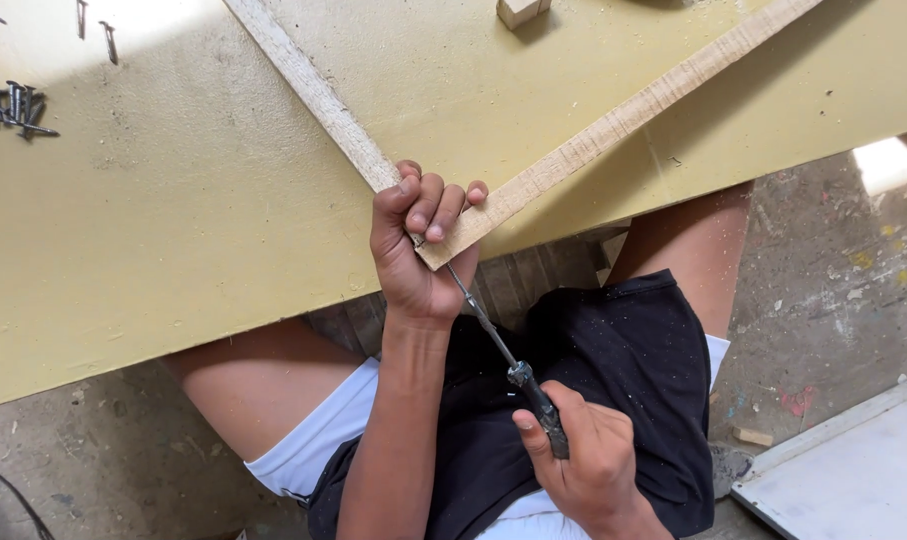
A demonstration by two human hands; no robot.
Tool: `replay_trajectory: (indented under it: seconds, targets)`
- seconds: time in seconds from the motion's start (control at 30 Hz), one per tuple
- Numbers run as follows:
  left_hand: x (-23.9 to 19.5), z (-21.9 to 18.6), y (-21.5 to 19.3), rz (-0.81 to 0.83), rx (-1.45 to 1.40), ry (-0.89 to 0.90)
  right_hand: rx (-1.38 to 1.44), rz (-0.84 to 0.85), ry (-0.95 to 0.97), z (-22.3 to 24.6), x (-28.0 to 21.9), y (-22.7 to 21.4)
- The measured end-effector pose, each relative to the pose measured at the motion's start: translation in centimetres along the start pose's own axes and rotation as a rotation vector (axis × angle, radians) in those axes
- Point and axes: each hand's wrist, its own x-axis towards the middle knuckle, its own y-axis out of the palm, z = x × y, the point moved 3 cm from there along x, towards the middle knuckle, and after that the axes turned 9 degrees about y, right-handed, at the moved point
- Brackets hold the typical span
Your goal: Using a manual screwdriver to drive a screw into a wooden frame joint on a workbench.
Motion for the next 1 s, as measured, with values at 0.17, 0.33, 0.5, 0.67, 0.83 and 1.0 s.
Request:
replay_trajectory:
  seconds: [0.17, 0.33, 0.5, 0.67, 0.83, 1.0]
  targets:
    - [0.1, 0.1, -0.5, 0.039, -0.005, 0.014, 0.339, 0.171, 0.450, 0.4, -0.7, 0.2]
    - [0.2, -0.2, -0.6, 0.050, -0.017, 0.026, 2.181, 0.533, 1.364, 1.4, -1.9, 2.1]
    - [0.2, -0.3, -0.6, 0.035, -0.012, 0.012, 2.762, 0.832, 1.461, 2.0, -1.8, 1.4]
    - [0.2, -0.3, -0.4, 0.031, -0.012, 0.010, 0.976, 0.367, 1.081, 1.9, -0.2, 0.4]
    - [0.3, -0.4, -0.5, 0.024, -0.006, 0.005, 0.181, 0.131, 0.506, 2.5, 1.0, -0.6]
    - [0.3, -0.3, -0.7, 0.021, -0.002, 0.001, -0.007, -0.015, 0.138, 2.9, 1.2, -0.5]
